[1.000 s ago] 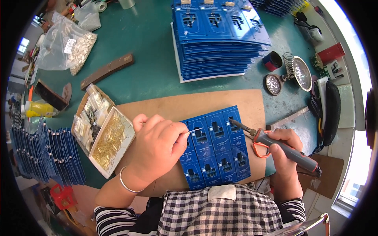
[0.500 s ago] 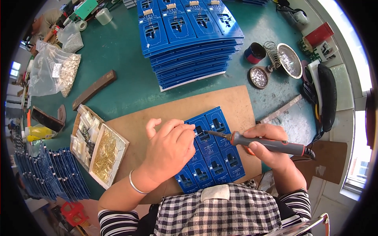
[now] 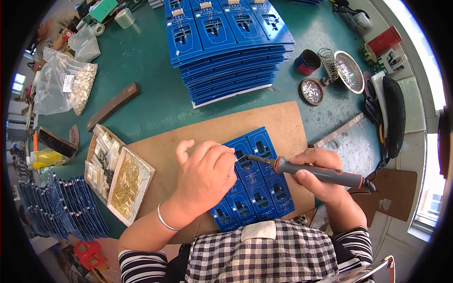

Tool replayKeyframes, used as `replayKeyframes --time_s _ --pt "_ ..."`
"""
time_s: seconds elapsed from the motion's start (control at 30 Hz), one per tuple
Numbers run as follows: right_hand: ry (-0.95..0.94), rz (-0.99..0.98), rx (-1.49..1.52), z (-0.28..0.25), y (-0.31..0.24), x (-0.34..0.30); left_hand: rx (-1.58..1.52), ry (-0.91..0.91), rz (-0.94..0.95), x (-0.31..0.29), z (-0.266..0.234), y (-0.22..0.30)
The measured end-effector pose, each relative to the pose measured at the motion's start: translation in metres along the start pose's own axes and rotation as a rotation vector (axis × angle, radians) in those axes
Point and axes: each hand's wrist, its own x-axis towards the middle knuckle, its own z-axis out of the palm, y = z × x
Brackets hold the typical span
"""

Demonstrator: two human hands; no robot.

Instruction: The person solders components onto a circuit board using a soldering iron and solder wire, moves the board to a stack, and then manually inserts metal pins into slots on another circuit board.

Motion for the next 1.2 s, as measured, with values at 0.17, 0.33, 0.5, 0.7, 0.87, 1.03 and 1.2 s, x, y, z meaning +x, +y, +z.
replayKeyframes --time_s 0.17,0.33,0.5,0.7,0.87,1.03,1.2 --pt "-0.023 0.074 -0.020 -0.002 -0.003 0.000 0.014 -0.006 0.000 0.001 0.000 0.001" --pt "-0.019 0.058 -0.027 -0.001 -0.003 0.000 0.016 -0.023 -0.002 0.000 -0.001 0.002" --pt "0.012 0.040 0.010 -0.006 0.003 -0.007 -0.056 -0.018 -0.016 0.002 -0.007 -0.004" --pt "0.267 0.132 0.070 -0.025 0.003 -0.018 -0.035 -0.001 0.010 0.021 -0.021 -0.006" --pt "0.167 0.025 0.046 -0.014 0.002 -0.017 -0.024 -0.024 0.052 0.012 -0.011 0.001" --pt "0.106 0.075 0.029 -0.004 0.008 -0.017 -0.023 -0.027 0.027 0.004 -0.002 -0.002" --pt "0.090 0.140 0.088 0.002 0.010 -0.017 -0.026 -0.020 0.025 0.004 0.001 -0.001"
